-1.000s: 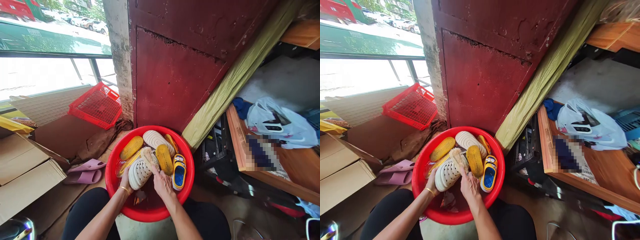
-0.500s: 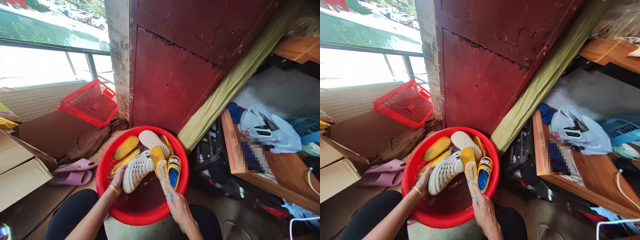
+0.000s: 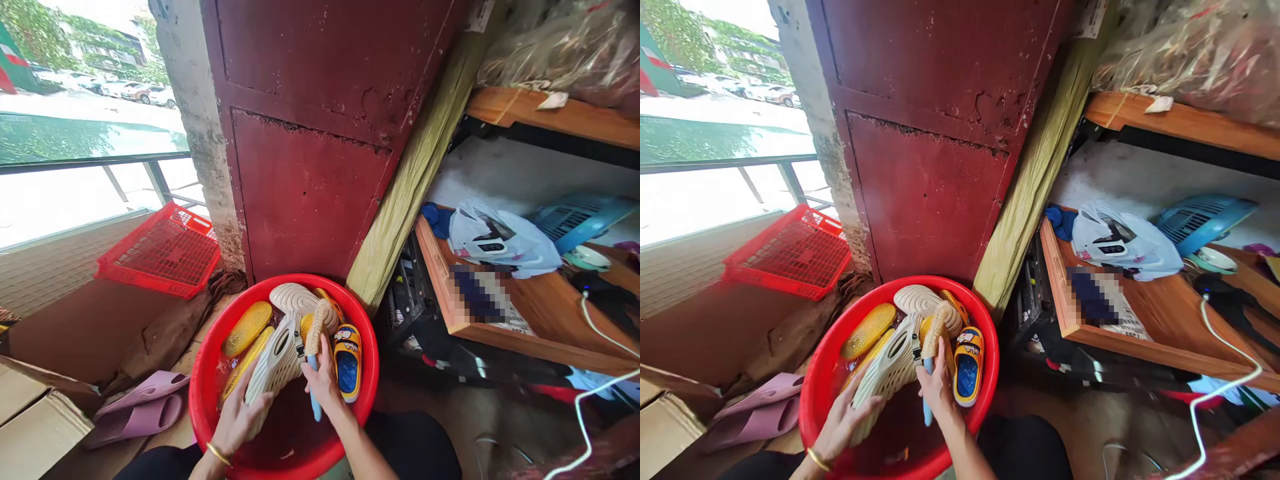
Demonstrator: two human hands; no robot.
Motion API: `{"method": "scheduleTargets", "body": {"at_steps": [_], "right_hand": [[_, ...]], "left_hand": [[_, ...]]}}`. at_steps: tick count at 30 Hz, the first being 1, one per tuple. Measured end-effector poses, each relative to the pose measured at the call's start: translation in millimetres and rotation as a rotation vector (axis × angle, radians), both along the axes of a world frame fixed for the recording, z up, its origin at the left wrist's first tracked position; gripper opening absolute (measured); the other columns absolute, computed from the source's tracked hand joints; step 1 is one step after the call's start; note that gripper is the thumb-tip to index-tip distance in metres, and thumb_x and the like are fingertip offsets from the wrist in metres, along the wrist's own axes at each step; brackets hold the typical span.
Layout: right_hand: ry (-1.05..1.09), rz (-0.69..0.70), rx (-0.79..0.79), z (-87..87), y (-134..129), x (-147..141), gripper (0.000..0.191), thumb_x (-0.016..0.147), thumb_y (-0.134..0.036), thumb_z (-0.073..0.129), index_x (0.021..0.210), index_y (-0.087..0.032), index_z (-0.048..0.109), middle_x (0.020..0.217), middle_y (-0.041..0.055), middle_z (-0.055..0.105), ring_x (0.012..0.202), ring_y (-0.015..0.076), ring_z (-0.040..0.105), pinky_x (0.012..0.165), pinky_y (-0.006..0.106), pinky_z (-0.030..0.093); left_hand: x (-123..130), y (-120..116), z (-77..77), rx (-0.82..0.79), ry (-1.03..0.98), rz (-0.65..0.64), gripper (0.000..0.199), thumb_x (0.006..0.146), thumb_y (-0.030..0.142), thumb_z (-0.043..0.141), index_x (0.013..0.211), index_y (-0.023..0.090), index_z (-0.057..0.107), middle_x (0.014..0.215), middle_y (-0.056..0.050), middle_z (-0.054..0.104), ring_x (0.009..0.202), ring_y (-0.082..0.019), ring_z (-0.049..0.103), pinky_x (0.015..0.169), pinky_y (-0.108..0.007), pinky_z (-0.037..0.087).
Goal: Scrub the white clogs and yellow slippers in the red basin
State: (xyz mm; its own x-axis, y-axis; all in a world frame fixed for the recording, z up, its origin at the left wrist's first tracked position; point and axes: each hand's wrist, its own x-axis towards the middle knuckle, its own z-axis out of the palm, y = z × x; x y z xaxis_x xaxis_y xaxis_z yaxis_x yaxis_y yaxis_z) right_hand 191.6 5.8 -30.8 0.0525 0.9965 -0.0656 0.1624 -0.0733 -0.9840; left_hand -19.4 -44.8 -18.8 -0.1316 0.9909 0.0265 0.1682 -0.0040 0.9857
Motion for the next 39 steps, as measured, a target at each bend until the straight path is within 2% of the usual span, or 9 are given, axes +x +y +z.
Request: {"method": "scheduleTargets", "body": {"at_steps": [5,9,14,21,25,30,33,37,39], "right_hand": [[0.164,-0.027,-0.114,-10.7,3.5,-15.3,0.095,0.076,-0.033,0.065,0.159,-0.018,0.021,0.086,-0.0003,0.064,0.037,0.0069,0.048,0.032,0.019,0.039],[0.246,-0.043,-0.151,-3.3,4.7,-9.8,0.095,0.074,-0.036,0.066,0.158,-0.023,0.024,0.095,0.0017,0.067,0.041,0.0075,0.053,0.036,0.019,0.041],[0.274,-0.042,-0.137,16.4,9.2,0.3,0.093,0.073,-0.037,0.066,0.156,-0.024,0.026,0.083,-0.0032,0.064,0.041,0.0085,0.05,0.037,0.02,0.04],[0.251,-0.022,-0.124,19.8,4.2,9.9,0.084,0.077,-0.036,0.065,0.153,-0.028,0.032,0.078,-0.0051,0.061,0.04,0.0086,0.051,0.036,0.018,0.036],[0.253,-0.008,-0.098,25.7,0.7,16.9,0.08,0.076,-0.036,0.069,0.149,-0.027,0.038,0.075,-0.006,0.06,0.042,0.0078,0.051,0.038,0.018,0.037],[0.321,0.082,-0.044,46.0,2.2,29.2,0.071,0.073,-0.04,0.075,0.136,-0.024,0.047,0.068,-0.0094,0.056,0.041,0.006,0.044,0.039,0.017,0.036],[0.339,0.005,-0.055,59.1,4.3,35.3,0.061,0.071,-0.044,0.076,0.124,-0.024,0.053,0.064,-0.0106,0.053,0.039,0.0062,0.042,0.038,0.018,0.033],[0.516,-0.129,-0.157,65.9,-0.7,31.8,0.045,0.068,-0.044,0.078,0.101,-0.025,0.054,0.067,-0.0094,0.053,0.043,0.0069,0.046,0.039,0.019,0.036],[0.682,-0.183,-0.217,66.7,-6.7,23.5,0.043,0.066,-0.042,0.081,0.093,-0.025,0.051,0.073,-0.0075,0.055,0.048,0.0071,0.05,0.042,0.019,0.041]], "left_hand": [[-8.1,-5.6,-5.0,0.483,0.635,-0.072,0.081,0.08,0.045,0.073,0.153,0.027,0.045,0.149,-0.014,0.058,0.135,-0.038,0.055,0.11,-0.053,0.044],[4.7,-11.9,1.0,0.65,0.939,-0.01,0.086,0.083,0.043,0.07,0.159,0.028,0.033,0.15,-0.014,0.057,0.136,-0.037,0.053,0.109,-0.05,0.039],[21.8,-12.7,8.5,0.752,0.999,0.071,0.09,0.084,0.042,0.07,0.161,0.026,0.028,0.146,-0.014,0.06,0.136,-0.036,0.051,0.112,-0.048,0.031],[25.8,-12.6,2.1,0.772,0.98,0.041,0.088,0.083,0.04,0.072,0.16,0.028,0.032,0.147,-0.014,0.06,0.137,-0.036,0.051,0.115,-0.052,0.03],[21.4,-6.3,8.9,0.621,0.725,-0.069,0.079,0.082,0.044,0.073,0.154,0.026,0.045,0.146,-0.014,0.06,0.134,-0.036,0.056,0.111,-0.05,0.042],[-1.7,15.1,45.1,0.094,0.011,-0.246,0.069,0.084,0.055,0.069,0.144,0.023,0.058,0.14,-0.013,0.066,0.124,-0.036,0.064,0.101,-0.049,0.055],[-14.3,26.9,62.5,-0.133,-0.325,-0.297,0.067,0.082,0.069,0.062,0.134,0.026,0.068,0.138,-0.015,0.067,0.127,-0.04,0.062,0.098,-0.054,0.055],[-13.0,32.7,65.3,-0.133,-0.75,-0.21,0.087,0.084,0.084,0.035,0.142,0.024,0.06,0.138,-0.017,0.066,0.13,-0.038,0.06,0.106,-0.057,0.048],[-7.5,32.5,61.5,-0.038,-0.821,-0.162,0.094,0.081,0.087,0.037,0.146,0.022,0.056,0.14,-0.016,0.065,0.134,-0.037,0.056,0.113,-0.057,0.043]]}}
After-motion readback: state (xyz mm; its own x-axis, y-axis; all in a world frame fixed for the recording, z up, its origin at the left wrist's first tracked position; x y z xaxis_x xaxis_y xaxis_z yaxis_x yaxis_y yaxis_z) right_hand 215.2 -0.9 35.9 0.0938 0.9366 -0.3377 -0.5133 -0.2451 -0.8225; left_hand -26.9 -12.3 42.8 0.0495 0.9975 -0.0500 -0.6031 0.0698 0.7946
